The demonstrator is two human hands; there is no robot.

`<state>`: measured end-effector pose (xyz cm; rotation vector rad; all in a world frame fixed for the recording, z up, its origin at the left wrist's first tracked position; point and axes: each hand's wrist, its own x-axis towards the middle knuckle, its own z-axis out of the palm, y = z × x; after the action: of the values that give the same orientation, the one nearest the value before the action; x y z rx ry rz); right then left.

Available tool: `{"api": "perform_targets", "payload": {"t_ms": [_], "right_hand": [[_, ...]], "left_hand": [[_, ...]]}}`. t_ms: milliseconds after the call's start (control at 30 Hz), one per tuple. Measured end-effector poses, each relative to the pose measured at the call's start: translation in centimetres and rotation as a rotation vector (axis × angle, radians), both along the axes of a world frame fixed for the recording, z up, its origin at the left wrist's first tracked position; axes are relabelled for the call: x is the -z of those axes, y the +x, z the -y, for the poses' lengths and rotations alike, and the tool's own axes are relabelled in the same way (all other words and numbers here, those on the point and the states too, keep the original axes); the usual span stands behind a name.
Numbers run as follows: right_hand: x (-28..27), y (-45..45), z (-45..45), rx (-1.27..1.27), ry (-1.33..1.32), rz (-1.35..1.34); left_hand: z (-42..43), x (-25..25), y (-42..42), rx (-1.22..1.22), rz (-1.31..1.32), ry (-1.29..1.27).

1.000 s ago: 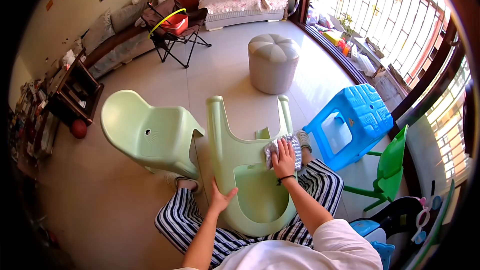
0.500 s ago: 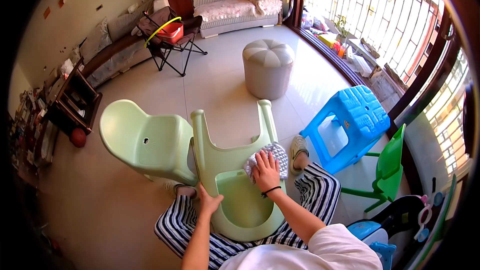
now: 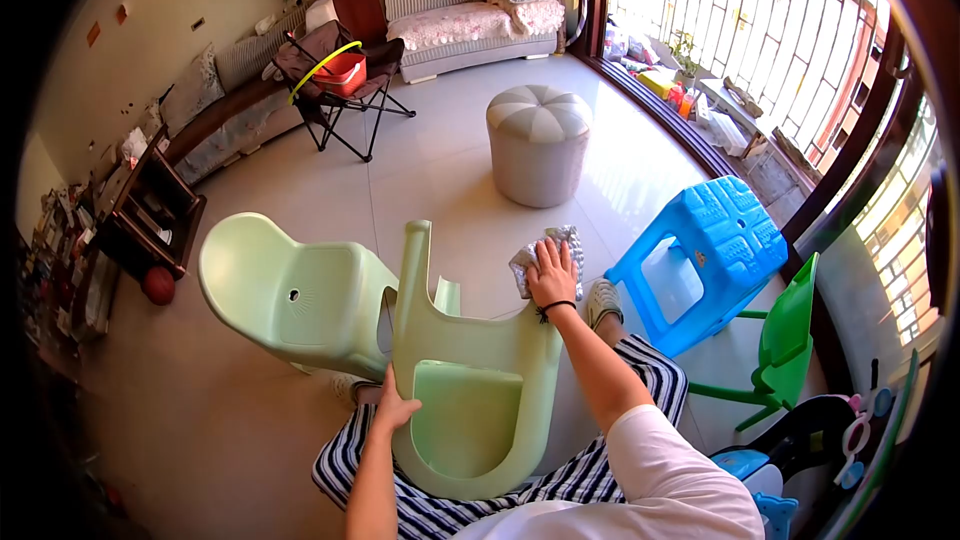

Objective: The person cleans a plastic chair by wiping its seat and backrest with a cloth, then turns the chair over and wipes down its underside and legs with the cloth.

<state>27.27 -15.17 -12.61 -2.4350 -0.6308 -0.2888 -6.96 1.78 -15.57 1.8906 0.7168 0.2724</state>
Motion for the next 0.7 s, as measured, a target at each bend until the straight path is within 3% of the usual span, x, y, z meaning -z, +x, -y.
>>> {"api": "perform_targets", "payload": {"t_ms": [33,100,133,200,267,333,433,467,533,700], "right_hand": [[0.3,-0.4,0.3,0.010,0.019,-0.006],[1.3,-2.3,1.4,0.018,0.033,0.011],[1.8,-4.0,2.3,0.000,0.046,0.048],[1.9,-8.1,4.3,-0.048,0.105,0.040],[2.1,-11.9,6.2,-0.093,0.119,0.050],[1.8,-15.2,7.4,-0.101,0.081,0.033],[1.8,-15.7,7.9,-0.123,0.051,0.053],[1.8,-15.5,8.0,-0.140,0.037,0.067],[1.5,-12.9,7.3,-0.152,0.078,0.081],[2.6,-3.5,4.2,-0.113,0.176,0.227]], "left_hand": [[0.4,-0.3,0.3,0.000,0.001,-0.002],[1.6,-0.8,1.2,-0.147,-0.127,0.448],[2.8,-1.0,1.9,-0.144,-0.122,0.446],[6.6,-1.7,3.7,-0.176,0.076,0.794],[11.7,-1.8,4.6,-0.033,0.112,0.414],[15.9,-2.2,5.2,0.074,-0.036,-0.186],[17.4,0.0,4.9,0.248,-0.018,0.000],[17.2,0.3,4.7,0.281,-0.141,0.001],[16.8,-2.6,4.4,0.309,-0.344,0.008],[14.4,-5.0,2.8,0.364,-0.410,-0.013]]}}
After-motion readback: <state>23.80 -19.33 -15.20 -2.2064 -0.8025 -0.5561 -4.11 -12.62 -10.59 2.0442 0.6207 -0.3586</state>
